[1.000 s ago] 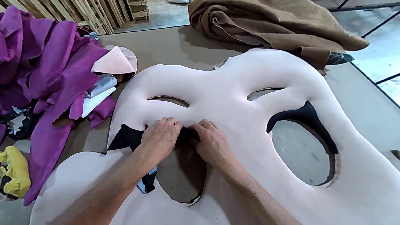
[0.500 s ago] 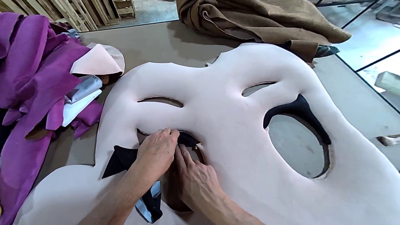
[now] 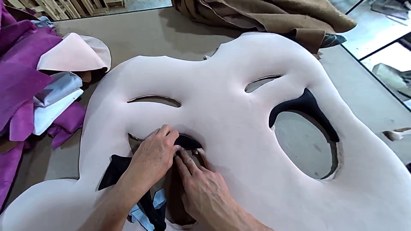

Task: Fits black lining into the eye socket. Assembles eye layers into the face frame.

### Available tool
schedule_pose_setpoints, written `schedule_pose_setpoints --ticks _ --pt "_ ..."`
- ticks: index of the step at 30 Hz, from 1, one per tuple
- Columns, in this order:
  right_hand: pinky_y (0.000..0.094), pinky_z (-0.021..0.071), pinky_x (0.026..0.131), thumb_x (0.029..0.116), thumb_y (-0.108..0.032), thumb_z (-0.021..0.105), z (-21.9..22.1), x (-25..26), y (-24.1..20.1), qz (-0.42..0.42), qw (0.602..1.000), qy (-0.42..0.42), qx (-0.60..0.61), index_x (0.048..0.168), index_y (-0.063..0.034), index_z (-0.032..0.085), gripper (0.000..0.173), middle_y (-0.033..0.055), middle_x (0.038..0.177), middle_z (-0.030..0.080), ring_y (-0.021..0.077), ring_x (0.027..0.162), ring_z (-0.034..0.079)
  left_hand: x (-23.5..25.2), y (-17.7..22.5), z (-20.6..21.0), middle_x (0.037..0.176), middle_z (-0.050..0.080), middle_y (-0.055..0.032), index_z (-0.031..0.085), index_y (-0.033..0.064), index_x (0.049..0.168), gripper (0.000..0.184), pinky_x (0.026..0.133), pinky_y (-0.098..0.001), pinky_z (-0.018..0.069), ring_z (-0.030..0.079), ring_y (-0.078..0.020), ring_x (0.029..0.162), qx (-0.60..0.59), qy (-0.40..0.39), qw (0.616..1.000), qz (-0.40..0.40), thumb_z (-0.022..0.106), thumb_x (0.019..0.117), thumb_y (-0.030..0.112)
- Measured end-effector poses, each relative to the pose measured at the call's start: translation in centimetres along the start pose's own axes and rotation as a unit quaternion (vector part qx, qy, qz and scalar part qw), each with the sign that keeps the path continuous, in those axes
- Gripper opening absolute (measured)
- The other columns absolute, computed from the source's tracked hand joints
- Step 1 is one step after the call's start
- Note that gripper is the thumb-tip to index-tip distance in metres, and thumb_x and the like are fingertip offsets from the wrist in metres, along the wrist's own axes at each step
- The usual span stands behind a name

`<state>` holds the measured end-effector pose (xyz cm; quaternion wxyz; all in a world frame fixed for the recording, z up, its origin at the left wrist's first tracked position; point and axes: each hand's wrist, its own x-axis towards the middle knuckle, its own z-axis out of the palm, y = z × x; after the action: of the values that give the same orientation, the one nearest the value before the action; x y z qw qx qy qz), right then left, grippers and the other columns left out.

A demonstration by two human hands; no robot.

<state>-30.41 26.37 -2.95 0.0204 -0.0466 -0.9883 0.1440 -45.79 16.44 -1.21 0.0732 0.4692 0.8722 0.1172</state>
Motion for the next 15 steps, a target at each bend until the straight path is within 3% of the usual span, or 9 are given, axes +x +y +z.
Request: schedule_pose_setpoints --ticks 2,4,7,15 --pt "0.0361 0.0585 0.064 0.0901 -0.025 0.061 -0.5 -0.4 0.7 -0.006 0.997 0.071 0.008 0.126 -0.0133 0.073 0.04 0.0046 0.131 0.07 0.0213 0.087 0.072 0.0 -0.4 0.1 0.099 0.062 -0.0029 0.071 0.0125 0.109 0.02 0.075 -0.0367 0.0588 0.066 -0.0193 0.09 -0.012 0.006 1.0 0.009 0.069 0.0956 0.028" --pt "0.0371 0.0564 0.074 0.0954 -0.028 0.057 -1.4 -0.9 2.0 0.022 0.989 0.144 -0.013 0.122 -0.0167 0.075 0.034 0.0024 0.123 0.072 0.0211 0.097 0.069 0.0 -0.5 0.2 0.1 0.063 -0.0029 0.071 0.0126 0.108 0.021 0.074 -0.0368 0.059 0.066 -0.0192 0.09 -0.013 0.017 1.0 0.011 0.069 0.0955 0.029" --pt "0.04 0.0505 0.075 0.0956 -0.032 0.052 -1.7 -1.4 4.0 0.062 0.983 0.163 -0.061 0.12 -0.0224 0.076 0.035 0.0035 0.112 0.069 0.024 0.1 0.064 0.0 -0.4 0.2 0.1 0.063 -0.0028 0.071 0.013 0.109 0.022 0.073 -0.036 0.0592 0.066 -0.0198 0.09 0.0 0.012 1.0 0.003 0.07 0.0954 0.031" --pt "0.0422 0.0465 0.074 0.0912 -0.026 0.049 -0.9 -0.1 3.9 0.072 0.978 0.157 -0.114 0.11 -0.0201 0.078 0.035 0.0078 0.125 0.066 0.0277 0.105 0.062 -0.4 -0.2 -0.1 0.1 0.062 -0.0035 0.07 0.0132 0.108 0.023 0.069 -0.0352 0.0581 0.066 -0.0211 0.089 0.01 0.013 1.0 -0.02 0.072 0.0947 0.032"
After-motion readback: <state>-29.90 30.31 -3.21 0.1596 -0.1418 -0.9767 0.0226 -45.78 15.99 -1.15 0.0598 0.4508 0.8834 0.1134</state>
